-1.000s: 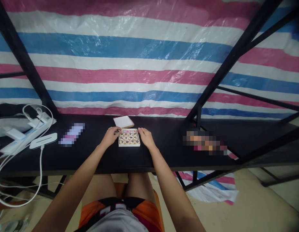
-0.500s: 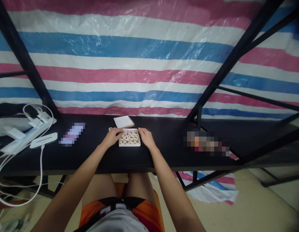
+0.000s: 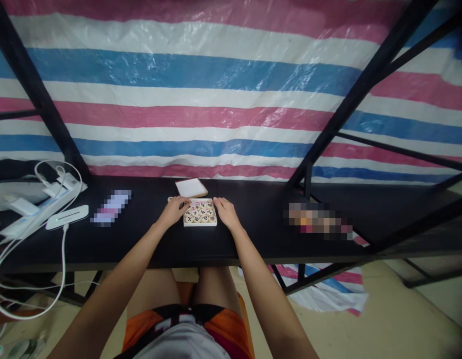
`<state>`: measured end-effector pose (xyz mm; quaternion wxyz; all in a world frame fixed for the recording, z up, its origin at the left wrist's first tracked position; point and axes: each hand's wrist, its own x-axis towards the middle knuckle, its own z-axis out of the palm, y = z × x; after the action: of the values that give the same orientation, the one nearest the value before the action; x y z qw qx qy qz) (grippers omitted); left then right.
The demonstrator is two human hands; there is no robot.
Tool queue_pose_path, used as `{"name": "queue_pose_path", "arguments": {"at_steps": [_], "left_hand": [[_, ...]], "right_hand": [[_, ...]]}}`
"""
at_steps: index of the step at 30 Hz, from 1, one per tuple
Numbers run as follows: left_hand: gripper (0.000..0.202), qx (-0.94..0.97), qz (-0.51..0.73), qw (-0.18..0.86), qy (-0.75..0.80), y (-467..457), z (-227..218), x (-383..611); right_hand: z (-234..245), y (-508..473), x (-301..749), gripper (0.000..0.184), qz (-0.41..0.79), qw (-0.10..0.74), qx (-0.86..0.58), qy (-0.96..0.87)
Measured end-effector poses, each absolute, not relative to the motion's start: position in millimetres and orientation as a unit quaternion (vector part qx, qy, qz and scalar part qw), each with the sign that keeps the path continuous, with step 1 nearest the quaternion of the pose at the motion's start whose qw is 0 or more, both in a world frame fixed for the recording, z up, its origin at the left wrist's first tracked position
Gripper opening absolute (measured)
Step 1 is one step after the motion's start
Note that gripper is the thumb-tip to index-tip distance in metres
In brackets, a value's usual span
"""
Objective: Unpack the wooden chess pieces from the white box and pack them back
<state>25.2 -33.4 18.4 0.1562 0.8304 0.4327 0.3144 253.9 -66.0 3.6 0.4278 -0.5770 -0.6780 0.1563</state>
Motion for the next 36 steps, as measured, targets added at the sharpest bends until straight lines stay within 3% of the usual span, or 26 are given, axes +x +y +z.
{"name": "queue_pose_path", "arguments": {"at_steps": [36], "left_hand": [[0.026, 0.836, 0.324, 0.186, 0.403, -36.3, 16.6, 20.7]], "right_hand": [[3.6, -66.9, 254.7, 0.04, 0.167, 0.428, -0.577, -0.676]]}}
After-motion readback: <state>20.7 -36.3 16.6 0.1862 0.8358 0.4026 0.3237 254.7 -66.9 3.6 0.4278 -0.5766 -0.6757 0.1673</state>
